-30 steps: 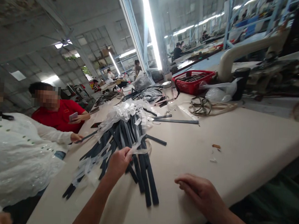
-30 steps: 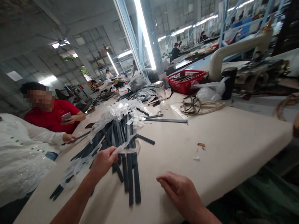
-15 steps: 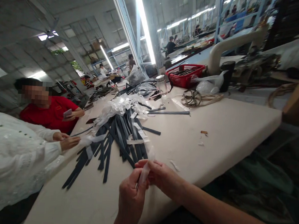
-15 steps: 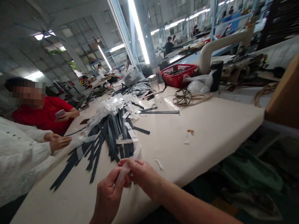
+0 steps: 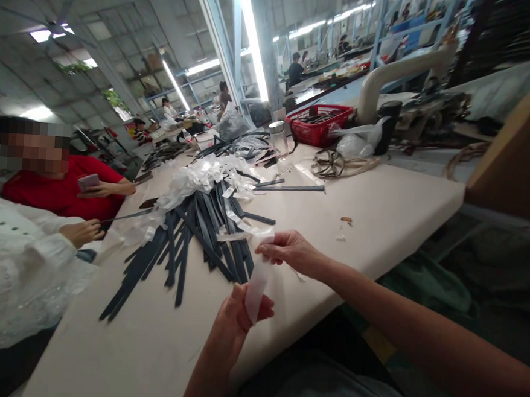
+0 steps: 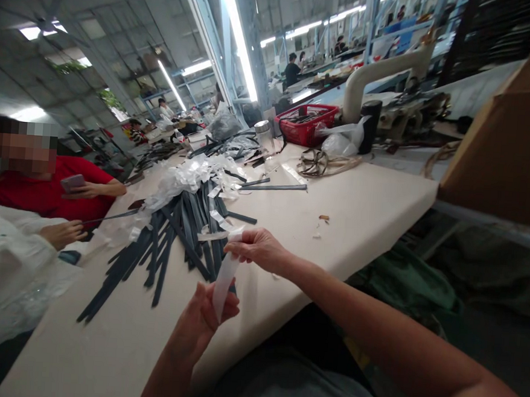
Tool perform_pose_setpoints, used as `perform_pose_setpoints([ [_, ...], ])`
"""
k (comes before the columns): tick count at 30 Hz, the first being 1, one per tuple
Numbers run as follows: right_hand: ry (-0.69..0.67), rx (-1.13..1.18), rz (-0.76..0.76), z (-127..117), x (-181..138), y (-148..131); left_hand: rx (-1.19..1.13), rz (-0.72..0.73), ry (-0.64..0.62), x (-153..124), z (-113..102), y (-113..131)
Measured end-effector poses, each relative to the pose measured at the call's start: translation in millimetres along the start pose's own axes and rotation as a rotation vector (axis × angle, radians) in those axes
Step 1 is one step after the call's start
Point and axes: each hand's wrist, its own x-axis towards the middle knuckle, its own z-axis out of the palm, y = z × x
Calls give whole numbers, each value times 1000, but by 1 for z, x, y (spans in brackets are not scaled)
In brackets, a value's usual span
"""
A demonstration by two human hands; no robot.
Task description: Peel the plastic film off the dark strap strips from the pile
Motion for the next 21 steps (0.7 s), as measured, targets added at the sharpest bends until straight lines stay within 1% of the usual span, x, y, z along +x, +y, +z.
perform_pose_setpoints([
  [2,-30,-39,-2,-2,-1,-3,-13,-11,21,2,-3,1],
  [5,-58,-90,-5,-4,1,-4,143,34,4,4,-7,1],
  [9,-95,-166,-5,-11,7,-1,415,77,-51,2,-10,5],
  [12,-135,-240,-7,-13,12,-1,727,108,-72,-1,-6,13],
  [14,-188,-301,-8,-12,16,-5,918,155,-72,-2,-2,17],
  [15,-226,-334,-6,-11,19,-7,975,173,-76,-2,0,18],
  [17,-315,-415,13,-12,30,-11,966,172,-94,1,-2,20],
  [19,-353,-522,48,-18,47,-10,802,135,-103,11,-10,27],
  [20,-326,-590,63,-23,58,-8,677,135,-83,18,-16,36],
  [21,-264,-668,74,-29,69,-5,537,159,-36,27,-23,49],
])
